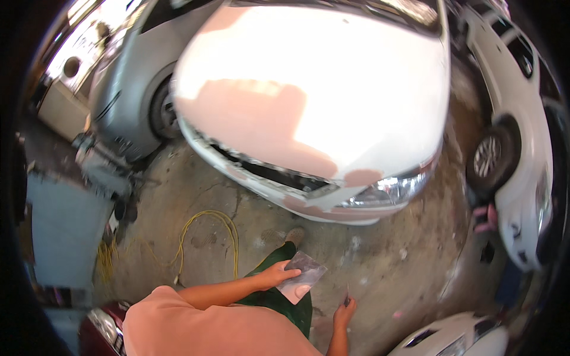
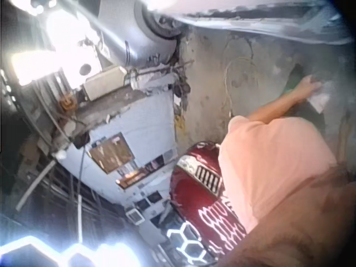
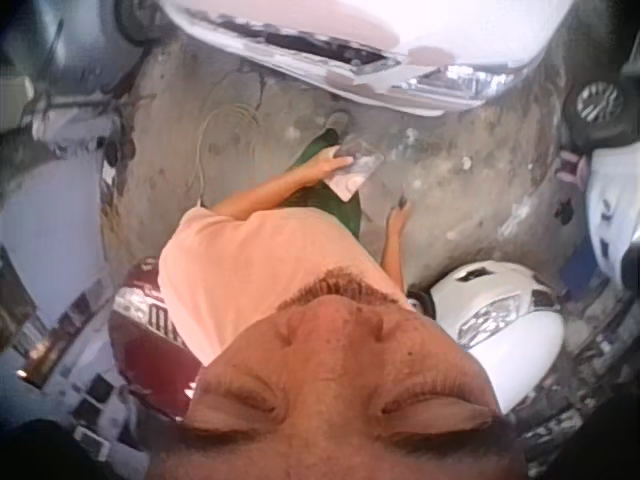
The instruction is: The person sands the front bumper and fender of a white car using sanding blocks. They periodically dip the blocks into a bucket of water to wet the surface and wipe the area with their hand to check for smoothness.
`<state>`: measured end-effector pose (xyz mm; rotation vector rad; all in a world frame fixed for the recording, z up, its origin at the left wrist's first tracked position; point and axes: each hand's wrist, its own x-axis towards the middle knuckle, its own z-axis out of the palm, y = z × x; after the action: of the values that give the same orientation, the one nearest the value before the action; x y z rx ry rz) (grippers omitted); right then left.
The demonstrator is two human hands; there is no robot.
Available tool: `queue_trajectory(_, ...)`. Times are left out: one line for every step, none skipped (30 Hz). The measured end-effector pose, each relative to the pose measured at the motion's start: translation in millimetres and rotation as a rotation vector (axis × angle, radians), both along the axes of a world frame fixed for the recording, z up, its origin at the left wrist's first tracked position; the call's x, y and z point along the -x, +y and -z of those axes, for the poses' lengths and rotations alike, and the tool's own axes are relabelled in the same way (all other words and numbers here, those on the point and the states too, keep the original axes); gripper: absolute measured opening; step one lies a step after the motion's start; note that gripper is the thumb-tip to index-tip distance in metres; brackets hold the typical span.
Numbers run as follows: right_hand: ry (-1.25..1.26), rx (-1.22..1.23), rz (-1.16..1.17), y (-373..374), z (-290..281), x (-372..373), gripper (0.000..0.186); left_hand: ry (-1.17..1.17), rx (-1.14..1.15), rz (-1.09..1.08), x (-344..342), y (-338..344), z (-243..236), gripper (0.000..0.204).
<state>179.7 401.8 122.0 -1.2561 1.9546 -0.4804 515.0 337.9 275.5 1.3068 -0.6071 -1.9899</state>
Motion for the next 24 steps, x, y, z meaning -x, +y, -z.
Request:
queue_trajectory(0.043, 0.021, -0.061, 3.3, -14.5, 4.7, 0.045, -0.006, 0.019, -0.089, -4.9, 14.9, -22.5, 0.048)
queue_trajectory(0.085, 0.043, -0.125, 4.1, -27.4, 9.4, 0.043, 0.01, 0.07, -0.173, -6.1, 30.1, -40.4, 0.048)
queue_trajectory(0.031, 0.067, -0.084, 4.6, -36.9, 12.1, 0.044, 0.012, 0.108, -0.227, -7.4, 43.8, -57.5, 0.047)
queue_trajectory(-0.022, 0.086, -0.038, 5.9, -42.5, 12.3, 0.044, 0.016, 0.143, -0.273, -11.1, 54.7, -73.2, 0.047)
queue_trajectory(-0.08, 0.095, 0.003, 5.4, -47.6, 11.3, 0.045, 0.015, 0.171, -0.325, -17.2, 67.1, -87.1, 0.046)
queue_trajectory(-0.248, 0.057, 0.043, 1.1, -57.3, 7.7, 0.045, 0.016, 0.201, -0.378, -26.2, 79.4, -98.4, 0.046)
queue_trajectory(-0.423, 0.021, 0.113, -4.4, -77.9, -2.9, 0.045, 0.011, 0.238, -0.398, -32.5, 82.8, -109.5, 0.045)
queue_trajectory(-0.597, -0.022, 0.183, -10.6, -98.8, -15.5, 0.045, 0.006, 0.271, -0.417, -38.9, 87.5, -117.4, 0.045)
queue_trajectory(-0.66, -0.044, 0.213, -17.6, -122.1, -32.6, 0.045, 0.01, 0.286, -0.473, -48.7, 95.0, -118.7, 0.045)
queue_trajectory(-0.719, -0.077, 0.241, -23.2, -144.3, -54.7, 0.045, 0.015, 0.293, -0.534, -62.3, 104.5, -115.0, 0.045)
queue_trajectory(-0.777, -0.111, 0.274, -29.7, -159.1, -75.1, 0.045, 0.02, 0.297, -0.591, -75.1, 112.7, -112.9, 0.045)
queue_trajectory(-0.805, -0.13, 0.226, -36.6, -166.2, -94.0, 0.046, 0.028, 0.295, -0.643, -90.3, 122.2, -120.3, 0.044)
queue_trajectory(-0.833, -0.153, 0.182, -41.8, -171.4, -113.9, 0.046, 0.026, 0.283, -0.696, -105.7, 133.6, -125.1, 0.043)
queue_trajectory(-0.861, -0.178, 0.139, -47.7, -175.9, -135.4, 0.047, 0.023, 0.27, -0.746, -121.8, 144.5, -128.3, 0.041)
queue_trajectory(-0.858, -0.186, 0.052, -56.3, -176.9, -154.5, 0.049, 0.024, 0.254, -0.79, -135.8, 153.3, -127.8, 0.04)
queue_trajectory(-0.857, -0.194, -0.032, -63.9, -175.7, -179.5, 0.05, 0.026, 0.239, -0.841, -152.9, 164.4, -121.2, 0.04)
queue_trajectory(-0.855, -0.203, -0.114, -70.3, -174.8, -205.6, 0.052, 0.028, 0.224, -0.892, -170.3, 175.5, -111.5, 0.039)
queue_trajectory(-0.854, -0.228, -0.183, -72.3, -180.3, -238.5, 0.052, 0.028, 0.203, -0.939, -189.8, 186.8, -104.2, 0.038)
queue_trajectory(-0.853, -0.254, -0.25, -76.2, -185.4, -274.5, 0.053, 0.045, 0.215, -1.025, -211.3, 197.7, -100.7, 0.038)
queue_trajectory(-0.848, -0.281, -0.308, -77.2, -191.6, -308.9, 0.053, 0.065, 0.22, -1.105, -232.0, 209.6, -100.1, 0.038)
queue_trajectory(-0.838, -0.305, -0.331, -76.0, -196.6, -345.5, 0.052, 0.079, 0.226, -1.184, -255.5, 222.1, -97.9, 0.038)
queue_trajectory(-0.829, -0.328, -0.352, -73.8, -201.5, -382.9, 0.051, 0.058, 0.221, -1.241, -280.7, 233.8, -91.8, 0.037)
queue_trajectory(-0.815, -0.35, -0.367, -69.2, -207.2, -420.3, 0.05, 0.04, 0.213, -1.292, -309.6, 245.9, -86.0, 0.036)
queue_trajectory(-0.836, -0.383, -0.356, -65.3, -211.8, -453.0, 0.05, 0.021, 0.206, -1.347, -334.3, 256.9, -81.8, 0.035)
